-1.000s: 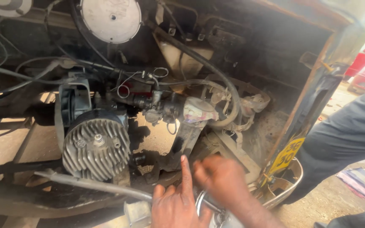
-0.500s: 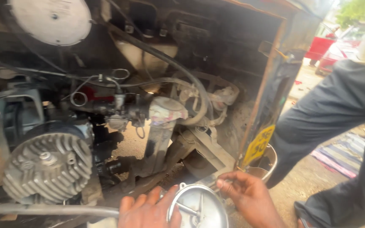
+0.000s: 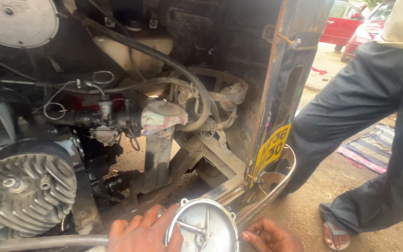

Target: Repair and assemble components within an engine bay, including working on a circular housing component.

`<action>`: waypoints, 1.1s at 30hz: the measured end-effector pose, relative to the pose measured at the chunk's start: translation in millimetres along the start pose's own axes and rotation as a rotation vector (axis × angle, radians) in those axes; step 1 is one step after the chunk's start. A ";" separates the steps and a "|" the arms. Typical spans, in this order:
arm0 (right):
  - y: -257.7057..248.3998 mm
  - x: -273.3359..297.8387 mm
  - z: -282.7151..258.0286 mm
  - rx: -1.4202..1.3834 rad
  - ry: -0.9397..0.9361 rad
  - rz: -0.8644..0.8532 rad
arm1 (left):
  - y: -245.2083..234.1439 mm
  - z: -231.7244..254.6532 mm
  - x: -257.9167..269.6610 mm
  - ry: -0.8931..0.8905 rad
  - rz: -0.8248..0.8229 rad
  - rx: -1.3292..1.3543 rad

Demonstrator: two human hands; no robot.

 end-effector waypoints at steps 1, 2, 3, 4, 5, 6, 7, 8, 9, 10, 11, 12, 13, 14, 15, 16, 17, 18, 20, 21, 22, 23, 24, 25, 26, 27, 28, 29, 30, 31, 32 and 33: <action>-1.5 3.7 -9.2 0.135 0.033 0.009 | -1.5 1.2 -0.1 -0.008 -0.025 -0.022; -3.1 7.2 -19.0 0.270 0.065 0.018 | -3.4 2.4 -0.4 -0.016 -0.050 -0.044; -1.7 6.8 -20.5 0.269 0.068 0.020 | -2.4 2.7 -1.1 -0.013 -0.052 -0.044; 0.3 5.7 -23.3 0.320 0.046 0.033 | -1.1 2.1 -1.7 -0.008 -0.066 -0.062; 2.8 4.8 -26.1 0.370 0.023 0.046 | 0.2 1.1 -2.0 -0.003 -0.081 -0.079; 5.2 7.2 -35.6 0.373 0.023 0.044 | 1.7 0.6 -2.5 -0.005 -0.082 -0.077; 7.5 9.7 -45.5 0.344 -0.003 0.051 | 2.7 0.3 -2.9 0.006 -0.059 -0.084; 9.6 12.1 -55.6 0.314 -0.029 0.060 | 3.5 0.3 -3.8 0.019 -0.035 -0.091; 8.9 12.1 -53.6 0.316 -0.029 0.060 | 4.9 -1.9 -3.2 0.018 -0.035 -0.089; 6.0 11.5 -51.9 0.334 -0.019 0.052 | 6.3 -2.0 -4.1 0.018 -0.003 -0.081; 2.9 10.4 -50.0 0.352 -0.009 0.045 | 7.9 -2.1 -5.3 0.019 0.029 -0.074; 1.3 5.9 -37.9 0.361 -0.007 0.050 | 3.0 0.4 -5.3 0.022 0.029 -0.064; -0.6 1.4 -27.1 0.383 -0.079 0.068 | 0.6 2.0 -5.4 -0.016 -0.088 -0.098; -2.0 -2.3 -16.1 0.402 -0.151 0.085 | -2.2 3.0 -4.7 -0.053 -0.207 -0.135; -2.2 -1.8 -23.8 0.409 -0.148 0.089 | 8.5 -0.2 -8.2 -0.048 -0.208 -0.128; 0.1 0.5 -31.8 0.445 -0.213 0.110 | 17.5 -4.2 -10.2 -0.021 -0.134 -0.142; 2.3 3.2 -39.8 0.480 -0.278 0.132 | 26.5 -8.1 -11.6 0.006 -0.060 -0.156; 5.1 4.8 -47.2 0.478 -0.275 0.131 | 23.7 -6.5 -10.8 0.007 -0.064 -0.158; 11.5 7.4 -64.6 0.468 -0.291 0.125 | 15.6 -4.4 -9.4 0.011 -0.039 -0.120; 9.7 9.2 -62.0 0.466 -0.291 0.124 | 16.2 -4.1 -9.3 0.010 -0.039 -0.123; 7.9 9.5 -58.7 0.450 -0.220 0.109 | 16.8 -4.2 -9.8 0.003 -0.049 -0.116; 6.5 9.9 -55.4 0.434 -0.149 0.094 | 17.3 -4.7 -10.2 -0.005 -0.058 -0.109; 5.0 7.5 -52.2 0.435 -0.156 0.090 | 17.0 -5.4 -10.2 -0.011 -0.054 -0.109; 3.5 4.6 -48.0 0.472 -0.119 0.084 | 17.6 -5.9 -10.4 -0.001 -0.081 -0.123; 1.2 3.3 -42.1 0.508 -0.078 0.080 | 19.3 -5.3 -9.6 0.013 -0.113 -0.137; 5.4 1.9 -52.8 0.509 -0.080 0.076 | 22.8 -7.1 -10.7 0.008 -0.113 -0.136; 9.1 2.4 -63.9 0.516 -0.146 0.085 | 25.1 -7.7 -11.2 0.024 -0.034 -0.126; 12.4 3.2 -74.9 0.521 -0.211 0.095 | 27.2 -8.0 -11.4 0.040 0.045 -0.116; 12.6 3.0 -77.2 0.521 -0.210 0.097 | 27.8 -8.1 -10.9 0.042 0.044 -0.117; 12.9 3.2 -81.2 0.492 -0.278 0.096 | 27.7 -8.1 -10.5 0.055 0.051 -0.116; 14.2 1.9 -86.7 0.461 -0.349 0.097 | 26.4 -9.4 -11.7 0.067 0.062 -0.117; 8.8 0.6 -74.9 0.459 -0.351 0.100 | 22.7 -8.0 -11.3 0.069 0.064 -0.119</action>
Point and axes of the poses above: each hand's wrist, its own x-axis away from the middle knuckle, its own y-axis out of the palm, z = x × y, the point moved 2 cm from there along -x, towards the middle knuckle, and after that the axes turned 6 degrees about -z, right-handed, at the moved point
